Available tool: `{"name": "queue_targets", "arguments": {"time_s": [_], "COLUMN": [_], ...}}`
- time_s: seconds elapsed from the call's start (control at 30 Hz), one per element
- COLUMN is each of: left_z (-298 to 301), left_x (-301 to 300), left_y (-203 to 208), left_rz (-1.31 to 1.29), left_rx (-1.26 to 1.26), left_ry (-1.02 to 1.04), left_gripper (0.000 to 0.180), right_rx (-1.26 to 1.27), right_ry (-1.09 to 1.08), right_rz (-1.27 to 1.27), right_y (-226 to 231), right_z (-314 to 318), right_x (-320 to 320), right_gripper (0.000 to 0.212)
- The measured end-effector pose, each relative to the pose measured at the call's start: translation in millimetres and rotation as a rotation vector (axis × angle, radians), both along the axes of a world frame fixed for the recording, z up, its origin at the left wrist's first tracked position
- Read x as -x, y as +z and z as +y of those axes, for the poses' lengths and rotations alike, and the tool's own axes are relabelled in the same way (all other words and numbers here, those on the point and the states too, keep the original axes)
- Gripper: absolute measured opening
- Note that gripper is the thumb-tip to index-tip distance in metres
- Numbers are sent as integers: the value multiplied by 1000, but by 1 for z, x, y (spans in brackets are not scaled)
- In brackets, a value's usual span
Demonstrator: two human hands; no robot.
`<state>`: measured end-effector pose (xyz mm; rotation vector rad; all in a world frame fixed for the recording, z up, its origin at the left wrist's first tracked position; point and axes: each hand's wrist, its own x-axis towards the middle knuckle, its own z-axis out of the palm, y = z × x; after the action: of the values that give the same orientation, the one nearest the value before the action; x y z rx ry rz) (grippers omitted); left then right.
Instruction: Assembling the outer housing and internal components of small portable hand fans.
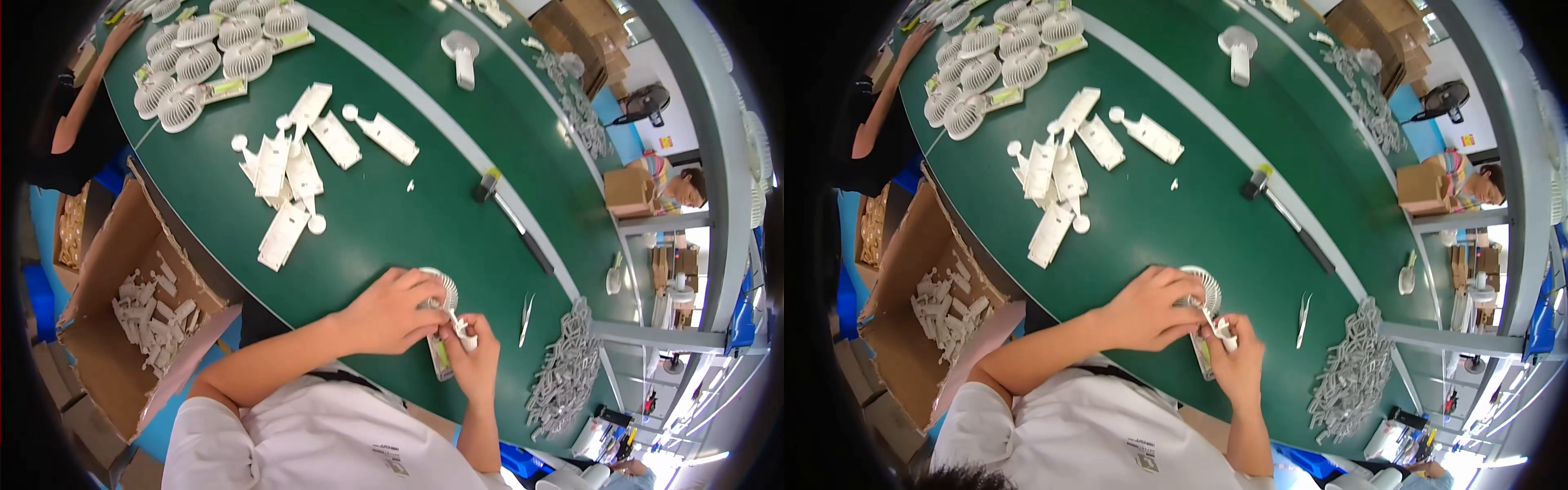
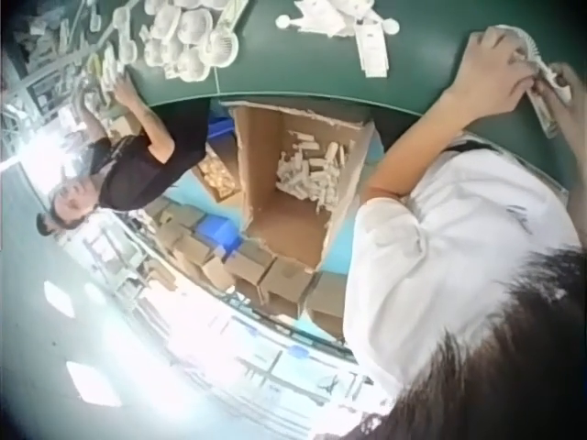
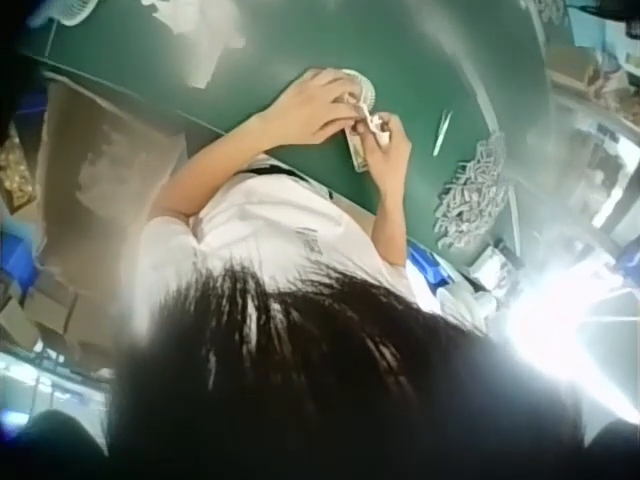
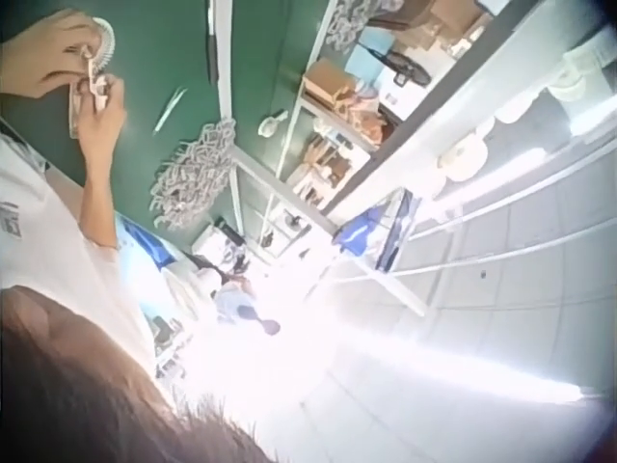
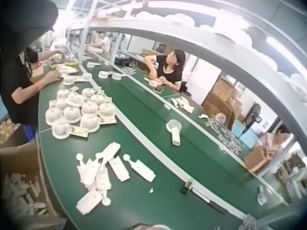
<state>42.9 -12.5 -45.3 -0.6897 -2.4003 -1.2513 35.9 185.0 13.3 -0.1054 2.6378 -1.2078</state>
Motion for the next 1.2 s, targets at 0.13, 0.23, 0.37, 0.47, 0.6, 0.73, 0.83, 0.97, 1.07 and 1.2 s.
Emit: {"name": "queue_targets", "arguments": {"time_s": [0.13, 0.23, 0.37, 0.47, 0.6, 0.73, 0.83, 0.97, 1.07, 1.2], "left_z": [7, 8, -3, -2, 4, 4, 2, -1, -2, -4], "left_x": [-15, -25, -26, -28, -30, -26, -23, -19, -18, -13], "left_y": [5, 2, -3, -1, -2, -4, -10, -8, -7, -8], "left_rz": [109, 58, 39, 46, 58, 48, 6, -32, -62, -58], "left_rx": [439, 416, 514, 517, 541, 533, 425, 372, 328, 303], "left_ry": [87, 86, -64, -82, -51, -54, -90, -143, -178, -218], "left_gripper": [27, 41, 57, 55, 49, 48, 42, 42, 43, 45], "right_rx": [-92, -74, 37, 117, -62, -63, -20, -112, -56, 9], "right_ry": [-14, -13, 95, 194, 140, 40, -15, -32, -144, -37], "right_rz": [7, -73, -358, -547, -307, -252, -273, -164, -117, -199], "right_y": [8, 5, 2, 22, 23, 19, 14, 26, 31, 5], "right_z": [-4, -4, 20, 32, 13, 2, 2, 7, 6, 1], "right_x": [8, 17, 27, 39, 34, 33, 33, 32, 38, 53], "right_gripper": [14, 15, 16, 19, 23, 23, 24, 27, 30, 29]}}
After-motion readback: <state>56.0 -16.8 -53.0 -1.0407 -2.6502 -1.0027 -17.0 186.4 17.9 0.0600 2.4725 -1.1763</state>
